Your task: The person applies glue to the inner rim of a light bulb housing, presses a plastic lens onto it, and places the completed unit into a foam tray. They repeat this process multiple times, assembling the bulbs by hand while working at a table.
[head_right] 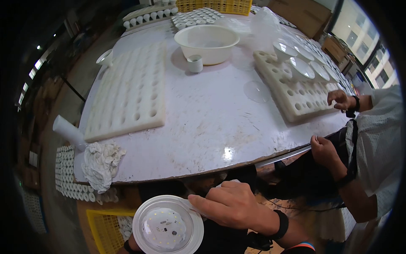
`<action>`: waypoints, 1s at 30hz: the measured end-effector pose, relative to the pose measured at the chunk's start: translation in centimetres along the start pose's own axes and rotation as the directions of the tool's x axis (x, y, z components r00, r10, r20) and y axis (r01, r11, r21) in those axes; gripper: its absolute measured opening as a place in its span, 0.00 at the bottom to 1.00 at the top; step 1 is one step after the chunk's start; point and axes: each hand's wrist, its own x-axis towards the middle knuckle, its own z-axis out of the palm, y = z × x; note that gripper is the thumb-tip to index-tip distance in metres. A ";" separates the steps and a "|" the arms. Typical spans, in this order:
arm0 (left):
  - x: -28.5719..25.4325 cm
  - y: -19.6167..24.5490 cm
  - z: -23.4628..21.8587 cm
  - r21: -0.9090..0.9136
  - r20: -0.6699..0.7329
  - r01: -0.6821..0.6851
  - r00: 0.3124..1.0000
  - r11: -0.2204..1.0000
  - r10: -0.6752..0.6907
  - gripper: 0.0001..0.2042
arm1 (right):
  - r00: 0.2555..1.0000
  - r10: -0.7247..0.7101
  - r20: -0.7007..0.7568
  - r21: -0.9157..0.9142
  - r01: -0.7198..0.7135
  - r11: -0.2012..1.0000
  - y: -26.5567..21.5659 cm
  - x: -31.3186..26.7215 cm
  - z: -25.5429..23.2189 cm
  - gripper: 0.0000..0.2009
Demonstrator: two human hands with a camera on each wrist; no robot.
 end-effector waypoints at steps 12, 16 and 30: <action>2.7 1.2 -1.1 0.099 0.093 0.023 0.995 0.995 -0.032 0.27 | 0.999 0.035 0.037 -0.002 -0.035 0.999 0.2 -0.6 0.1 0.13; 3.2 1.1 -1.9 0.116 0.117 0.022 0.992 0.993 -0.035 0.27 | 0.997 0.049 0.056 0.014 -0.050 0.999 0.0 -0.8 0.1 0.14; 3.3 1.0 -2.2 0.093 0.178 -0.142 0.976 0.986 0.124 0.27 | 0.973 0.219 -0.080 0.183 -0.201 0.962 0.0 -0.1 0.0 0.21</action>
